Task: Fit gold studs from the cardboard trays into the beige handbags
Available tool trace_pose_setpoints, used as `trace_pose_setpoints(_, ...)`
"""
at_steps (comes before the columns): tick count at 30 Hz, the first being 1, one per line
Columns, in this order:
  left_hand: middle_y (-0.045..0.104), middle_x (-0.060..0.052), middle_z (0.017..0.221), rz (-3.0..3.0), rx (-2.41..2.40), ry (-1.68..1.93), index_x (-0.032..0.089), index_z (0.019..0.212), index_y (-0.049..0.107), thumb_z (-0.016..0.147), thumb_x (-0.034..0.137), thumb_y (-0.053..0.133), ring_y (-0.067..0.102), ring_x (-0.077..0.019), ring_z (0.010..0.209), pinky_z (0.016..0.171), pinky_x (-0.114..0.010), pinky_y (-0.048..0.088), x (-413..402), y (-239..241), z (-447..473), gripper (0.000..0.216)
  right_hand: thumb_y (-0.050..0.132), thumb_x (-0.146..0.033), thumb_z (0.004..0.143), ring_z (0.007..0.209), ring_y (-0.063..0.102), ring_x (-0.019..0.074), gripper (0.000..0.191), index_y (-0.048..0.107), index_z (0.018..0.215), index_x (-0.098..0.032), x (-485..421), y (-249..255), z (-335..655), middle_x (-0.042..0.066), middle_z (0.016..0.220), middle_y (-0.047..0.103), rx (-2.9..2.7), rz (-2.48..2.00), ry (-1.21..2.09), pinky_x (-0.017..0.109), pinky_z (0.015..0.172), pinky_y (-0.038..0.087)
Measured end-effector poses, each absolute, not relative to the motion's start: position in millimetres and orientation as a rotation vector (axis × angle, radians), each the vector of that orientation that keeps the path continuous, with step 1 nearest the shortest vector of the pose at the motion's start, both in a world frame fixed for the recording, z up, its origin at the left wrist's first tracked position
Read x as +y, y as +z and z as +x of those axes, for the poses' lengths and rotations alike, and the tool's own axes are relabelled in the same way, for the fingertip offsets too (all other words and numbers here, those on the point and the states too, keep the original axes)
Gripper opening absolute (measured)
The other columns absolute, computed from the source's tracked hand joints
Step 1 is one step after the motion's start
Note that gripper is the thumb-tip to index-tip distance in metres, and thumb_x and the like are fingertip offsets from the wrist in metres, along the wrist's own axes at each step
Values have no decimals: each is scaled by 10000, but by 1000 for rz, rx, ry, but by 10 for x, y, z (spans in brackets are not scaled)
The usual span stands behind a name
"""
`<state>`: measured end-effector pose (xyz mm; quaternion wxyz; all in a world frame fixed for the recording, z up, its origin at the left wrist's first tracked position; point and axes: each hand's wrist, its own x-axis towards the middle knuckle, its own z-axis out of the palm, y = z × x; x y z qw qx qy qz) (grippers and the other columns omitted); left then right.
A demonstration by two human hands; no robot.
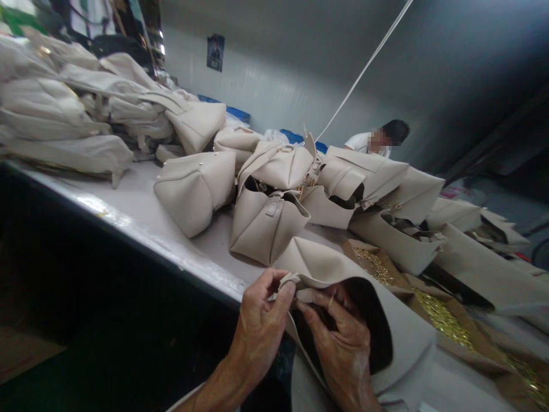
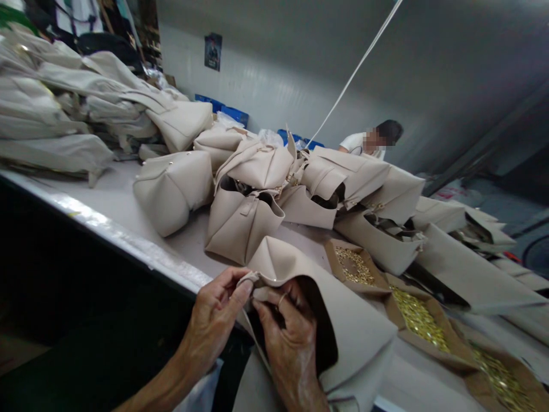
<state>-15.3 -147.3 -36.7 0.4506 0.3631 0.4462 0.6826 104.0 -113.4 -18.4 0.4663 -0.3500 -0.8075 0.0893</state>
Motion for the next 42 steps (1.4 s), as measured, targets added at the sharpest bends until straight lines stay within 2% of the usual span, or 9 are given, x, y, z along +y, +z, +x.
trace_pose_setpoints(8, 659, -10, 850, 855, 1024, 1688, 174, 909, 617, 876, 374, 561, 606, -130, 813, 748, -204, 465, -1455, -403, -62, 211, 647, -131, 809, 822, 669, 156, 154, 698, 912, -234, -1120, -248, 1206, 15, 859, 712, -2055, -788, 86, 250, 742, 537)
trace_pose_setpoints(14, 700, -44, 951, 801, 1014, 1693, 164, 1002, 639, 845, 383, 605, 644, -157, 862, 779, -224, 490, -1470, -428, -28, 272, 631, -136, 814, 793, 671, 152, 118, 700, 861, -220, -1158, -266, 1218, 24, 835, 710, -2038, -815, 106, 239, 706, 544)
trace_pose_setpoints(22, 690, -41, 1016, 851, 1093, 1682, 183, 1005, 633, 854, 409, 599, 639, -164, 928, 812, -215, 494, -1474, -440, -3, 274, 637, -194, 814, 824, 681, 189, 77, 709, 821, -222, -1228, -259, 1164, 27, 843, 728, -1943, -982, 212, 312, 785, 548)
trace_pose_setpoints(26, 685, -34, 1034, 898, 1167, 1671, 196, 1027, 627, 858, 420, 592, 636, -147, 915, 799, -195, 494, -1487, -450, 17, 283, 631, -235, 823, 787, 678, 198, 74, 688, 791, -201, -1254, -277, 1135, 44, 830, 720, -1878, -1080, 254, 306, 718, 551)
trace_pose_setpoints(32, 677, -31, 1048, 944, 1202, 1693, 208, 1039, 614, 858, 425, 590, 630, -146, 931, 798, -187, 493, -1469, -475, 32, 284, 638, -275, 808, 715, 659, 215, 106, 656, 754, -185, -1263, -329, 1112, 73, 782, 705, -1837, -1179, 98, 325, 668, 535)
trace_pose_setpoints(36, 672, -35, 1051, 958, 1235, 1707, 207, 1046, 613, 857, 428, 588, 631, -153, 927, 802, -196, 496, -1471, -468, 30, 292, 632, -317, 814, 698, 652, 214, 136, 637, 788, -183, -1247, -349, 1102, 93, 817, 706, -1811, -1232, 42, 310, 610, 521)
trace_pose_setpoints(42, 677, -23, 1018, 1066, 1383, 1787, 212, 1032, 631, 865, 418, 575, 629, -154, 933, 820, -200, 501, -1479, -465, 30, 272, 679, -335, 769, 630, 636, 230, 174, 607, 817, -184, -1221, -341, 1023, 82, 718, 677, -1737, -1327, 89, 319, 565, 498)
